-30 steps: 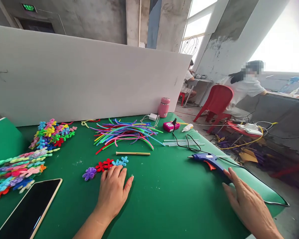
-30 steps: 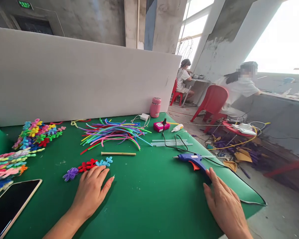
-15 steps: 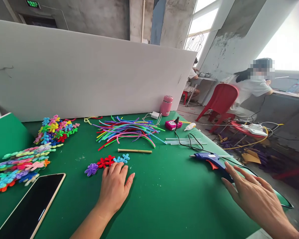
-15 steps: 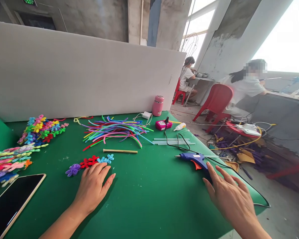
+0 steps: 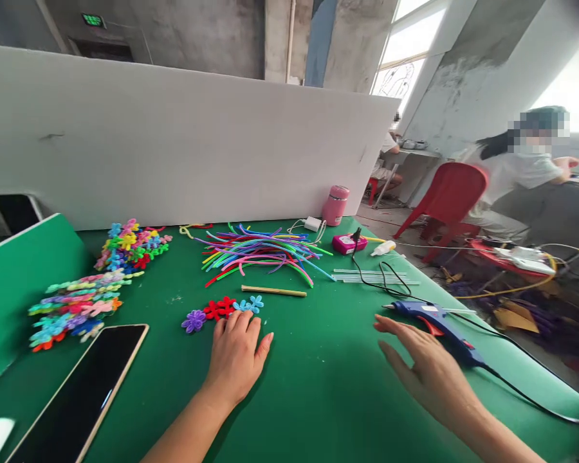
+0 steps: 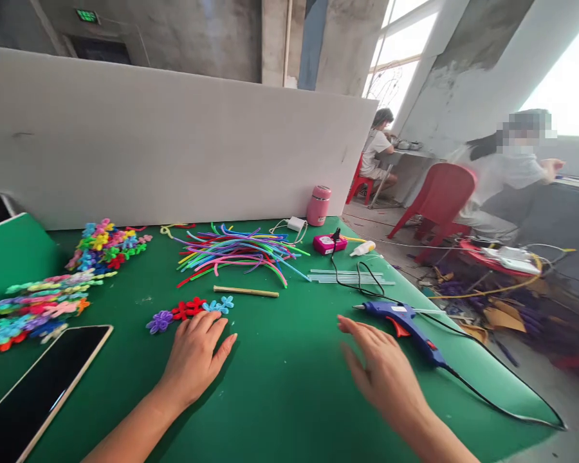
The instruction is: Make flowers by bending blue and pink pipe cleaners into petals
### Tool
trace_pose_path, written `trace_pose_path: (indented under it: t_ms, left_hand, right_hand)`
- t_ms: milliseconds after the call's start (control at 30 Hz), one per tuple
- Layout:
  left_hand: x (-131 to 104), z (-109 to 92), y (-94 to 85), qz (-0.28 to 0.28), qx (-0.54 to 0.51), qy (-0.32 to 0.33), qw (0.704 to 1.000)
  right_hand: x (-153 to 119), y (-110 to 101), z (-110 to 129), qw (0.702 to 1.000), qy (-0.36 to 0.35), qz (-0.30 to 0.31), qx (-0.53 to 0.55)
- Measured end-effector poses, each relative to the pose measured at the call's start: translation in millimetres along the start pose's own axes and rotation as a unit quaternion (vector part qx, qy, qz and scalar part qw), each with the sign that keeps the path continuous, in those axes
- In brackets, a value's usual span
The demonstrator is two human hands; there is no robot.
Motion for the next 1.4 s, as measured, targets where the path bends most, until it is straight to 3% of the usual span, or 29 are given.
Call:
trace_pose_path:
  t_ms: [167, 333, 467, 600, 1033, 1233, 1400]
  left_hand:
    - [0, 0, -0.7, 0.020, -0.012, -0.015, 1.000]
    - [0, 1, -2.2, 0.028, -0.023, -0.023, 0.999]
    - [0, 1, -3.0, 0.028, -0.034, -0.030, 0.999]
    - [0, 2, -2.8, 0.008, -0.046, -0.033, 0.998]
    - [3, 5, -1.6, 0.023, -0.056, -0.044, 0.997]
    - [2, 5, -2.2, 0.012, -0.058, -0.042, 0.997]
    - [0, -2, -3.5, 0.007, -0.063, 0.015, 0.998]
  right_hand:
    - [49, 32, 75, 0.989, -0.072, 0.056, 0.117]
    - [104, 63, 109, 0.978, -0.051, 0.071, 0.188]
    - [128, 83, 115, 0.982, -0.023, 0.069, 0.173]
    - [128, 93, 113, 0.981, -0.024, 0.075, 0.176]
    - [125, 87, 102, 0.950, -0.067, 0.131, 0.276]
    - [131, 81, 94, 0.950, 0.018, 0.082, 0.302]
    - [138, 84, 94, 0.935, 0.062, 0.084, 0.339]
Point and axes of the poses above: each hand's wrist, its own x-axis towards the middle knuckle, its own y-axis out of the palm, z = x × y, the point moved 6 cm from there along x, towards the middle knuckle, and after that the axes turned 4 degrees about y, right-handed, at the moved point
